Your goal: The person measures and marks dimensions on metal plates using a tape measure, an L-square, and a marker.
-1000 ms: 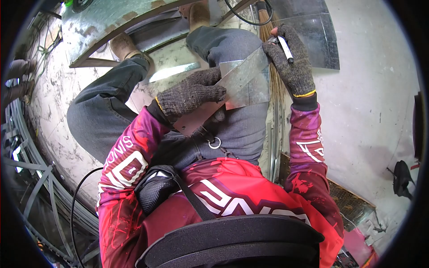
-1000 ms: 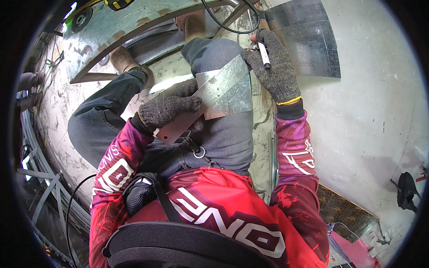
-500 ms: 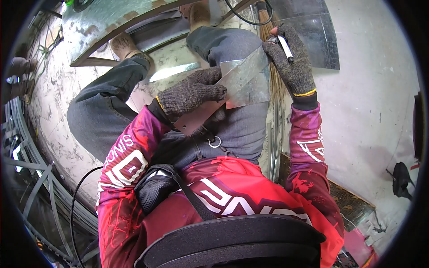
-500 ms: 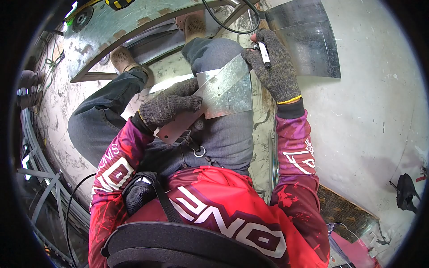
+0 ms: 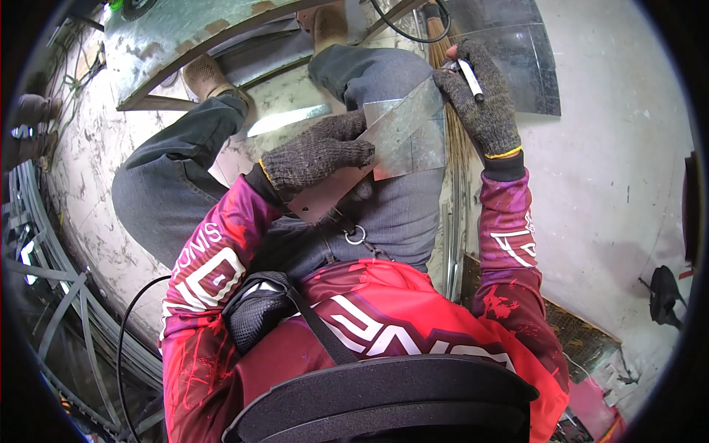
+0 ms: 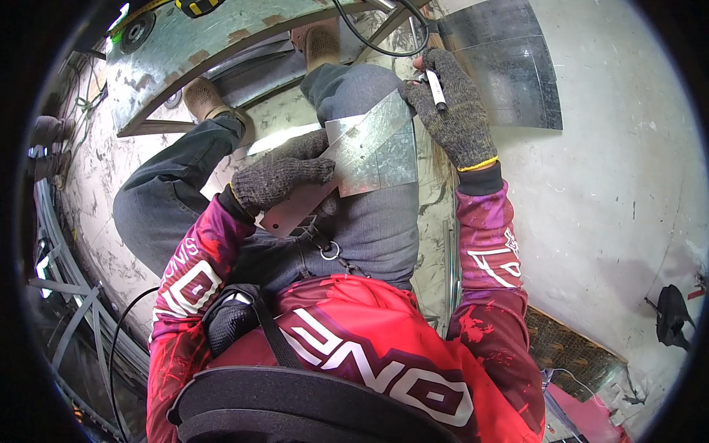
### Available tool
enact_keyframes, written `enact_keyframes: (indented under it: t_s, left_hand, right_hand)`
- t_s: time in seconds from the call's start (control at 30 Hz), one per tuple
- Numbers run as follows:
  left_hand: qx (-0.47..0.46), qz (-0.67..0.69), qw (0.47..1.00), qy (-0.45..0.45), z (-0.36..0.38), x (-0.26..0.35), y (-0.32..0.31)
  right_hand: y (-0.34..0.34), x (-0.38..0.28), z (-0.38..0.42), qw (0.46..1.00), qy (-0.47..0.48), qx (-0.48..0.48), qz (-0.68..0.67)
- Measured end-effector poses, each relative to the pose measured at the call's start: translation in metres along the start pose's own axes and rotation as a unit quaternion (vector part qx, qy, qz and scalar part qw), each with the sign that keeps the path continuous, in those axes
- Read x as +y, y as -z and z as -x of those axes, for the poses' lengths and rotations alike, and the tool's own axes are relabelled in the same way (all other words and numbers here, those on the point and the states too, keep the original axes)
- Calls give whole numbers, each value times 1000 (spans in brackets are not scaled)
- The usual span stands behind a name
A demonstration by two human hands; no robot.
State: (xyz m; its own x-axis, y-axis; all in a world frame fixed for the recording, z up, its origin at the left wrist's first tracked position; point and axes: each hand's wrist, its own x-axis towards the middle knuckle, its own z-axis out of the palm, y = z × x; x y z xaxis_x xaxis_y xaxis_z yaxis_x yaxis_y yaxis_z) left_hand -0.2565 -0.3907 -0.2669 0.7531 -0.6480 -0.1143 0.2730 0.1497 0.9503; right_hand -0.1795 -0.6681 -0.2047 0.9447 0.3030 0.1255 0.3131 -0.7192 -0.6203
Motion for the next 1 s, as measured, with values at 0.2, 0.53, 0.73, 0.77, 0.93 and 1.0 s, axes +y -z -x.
enact_keyframes:
  t_s: [0.2, 0.53, 0.73, 0.77, 0.93, 1.0]
  left_hand:
    - [-5, 35, 999, 13, -2, -13, 4]
    - [-30, -113, 984, -134, -3, -18, 6]
    - [-4, 130, 981, 143, 3, 26, -4]
    - [-4, 131, 981, 143, 3, 23, -4]
    - [-26, 28, 995, 87, 2, 15, -1]
    - [-30, 43, 994, 91, 1, 23, -1]
  right_hand:
    - [1, -4, -1, 1000, -14, -3, 5]
    - [1, -6, 0, 998, -63, -17, -21]
    - [1, -6, 1, 997, -75, -15, -25]
    - [1, -4, 1, 997, -68, -14, -30]
    - [1, -3, 1, 998, -51, -11, -18]
    - [2, -6, 1, 997, -73, -16, -32]
